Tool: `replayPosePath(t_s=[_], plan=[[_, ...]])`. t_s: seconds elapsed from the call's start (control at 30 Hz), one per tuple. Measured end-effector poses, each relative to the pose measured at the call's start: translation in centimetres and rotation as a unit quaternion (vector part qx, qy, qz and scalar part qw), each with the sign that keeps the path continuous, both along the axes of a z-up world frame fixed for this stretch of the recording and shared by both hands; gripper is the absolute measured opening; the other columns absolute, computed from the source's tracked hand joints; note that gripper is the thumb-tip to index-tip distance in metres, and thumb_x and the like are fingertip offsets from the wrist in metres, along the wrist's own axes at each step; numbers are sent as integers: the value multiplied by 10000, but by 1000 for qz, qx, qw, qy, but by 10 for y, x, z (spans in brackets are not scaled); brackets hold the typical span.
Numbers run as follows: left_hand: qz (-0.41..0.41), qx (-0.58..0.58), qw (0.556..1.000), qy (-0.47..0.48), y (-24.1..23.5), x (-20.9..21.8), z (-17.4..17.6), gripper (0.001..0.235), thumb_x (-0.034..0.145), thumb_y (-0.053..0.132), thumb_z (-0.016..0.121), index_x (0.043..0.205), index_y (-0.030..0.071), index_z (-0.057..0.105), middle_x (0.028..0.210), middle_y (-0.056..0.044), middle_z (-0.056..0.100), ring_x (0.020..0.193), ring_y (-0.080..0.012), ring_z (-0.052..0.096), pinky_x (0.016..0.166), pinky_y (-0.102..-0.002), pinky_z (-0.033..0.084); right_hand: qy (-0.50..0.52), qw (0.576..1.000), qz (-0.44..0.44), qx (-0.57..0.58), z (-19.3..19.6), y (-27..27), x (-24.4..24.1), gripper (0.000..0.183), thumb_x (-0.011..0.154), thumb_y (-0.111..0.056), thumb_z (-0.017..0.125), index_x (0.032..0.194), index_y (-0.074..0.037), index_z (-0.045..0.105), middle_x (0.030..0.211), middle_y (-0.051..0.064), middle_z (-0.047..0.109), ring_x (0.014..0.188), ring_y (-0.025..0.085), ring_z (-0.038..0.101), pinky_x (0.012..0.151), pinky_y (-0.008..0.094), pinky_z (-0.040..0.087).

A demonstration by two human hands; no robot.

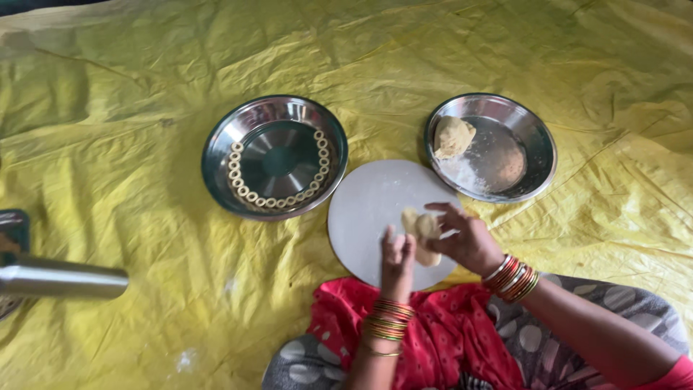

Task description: The person rolls small pieces of dough into thin ropes on a round board, then joins the ends to form rings. The finished rings are placed into a metal bowl. The person repeats this process throughout the clip.

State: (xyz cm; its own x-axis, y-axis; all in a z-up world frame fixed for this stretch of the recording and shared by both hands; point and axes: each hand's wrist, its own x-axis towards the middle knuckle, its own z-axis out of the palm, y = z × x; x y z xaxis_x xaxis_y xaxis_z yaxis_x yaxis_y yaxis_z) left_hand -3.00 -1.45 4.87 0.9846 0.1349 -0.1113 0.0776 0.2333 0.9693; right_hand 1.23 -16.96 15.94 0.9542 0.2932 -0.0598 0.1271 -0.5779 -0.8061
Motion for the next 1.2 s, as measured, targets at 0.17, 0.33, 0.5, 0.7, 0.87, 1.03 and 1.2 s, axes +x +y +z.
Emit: replayPosePath(t_s=[0.17, 0.33, 0.5, 0.7, 0.87, 1.03, 1.2], plan=[[-19, -254, 965, 70, -3, -29, 2, 672, 938, 495, 718, 1314, -51, 608, 1101, -124, 677, 947, -196, 675, 766, -302, 554, 83, 992, 29, 96, 0, 18, -34, 653, 798, -68, 779, 1396, -30, 520, 1122, 137, 765, 1004, 200, 759, 834, 351, 646], [-29, -295, 949, 110, 13, -27, -1, 637, 895, 475, 719, 1289, -13, 607, 1131, -151, 701, 917, -214, 746, 771, -320, 658, 179, 952, -22, 248, -20, 9, -35, 559, 894, -84, 685, 1415, 36, 520, 1154, 167, 769, 1023, 233, 757, 918, 358, 631], [79, -407, 884, 215, 32, 3, -23, 645, 887, 526, 633, 1333, 71, 533, 1144, -176, 702, 840, -284, 695, 714, -395, 584, 67, 932, -120, 335, -25, -4, -10, 587, 946, -130, 658, 1492, 8, 491, 1236, 205, 703, 1105, 255, 693, 1006, 378, 580], [181, -378, 895, 152, 55, 9, -43, 650, 895, 511, 616, 1424, 156, 484, 1252, -111, 701, 1007, -258, 698, 854, -391, 549, -254, 941, -155, -161, -80, 16, -9, 728, 896, -143, 592, 1573, -38, 345, 1578, 195, 448, 1424, 328, 452, 1164, 501, 390], [162, -372, 903, 142, 50, 12, -48, 684, 911, 547, 579, 1466, 159, 476, 1248, -115, 681, 1000, -266, 672, 845, -400, 547, -150, 942, -92, -286, -139, 23, -25, 753, 993, -367, 513, 1593, -50, 188, 1688, 190, 188, 1526, 365, 156, 1212, 586, 161], [35, -205, 978, 26, 32, 12, -33, 810, 961, 602, 543, 1545, 52, 437, 1378, -190, 642, 1242, -314, 629, 1038, -433, 527, -58, 973, -196, 105, -160, 5, -22, 655, 1051, -345, 458, 1625, -101, 257, 1668, 190, 313, 1506, 320, 371, 1158, 490, 417], [-276, 74, 958, -1, 7, -5, 5, 1071, 899, 756, 496, 1649, 109, 89, 1626, -232, 299, 1492, -335, 351, 1195, -413, 332, 214, 744, -340, 534, -179, 14, -25, 839, 913, -452, 655, 1579, -61, 327, 1454, 203, 515, 1237, 325, 553, 978, 449, 545]])
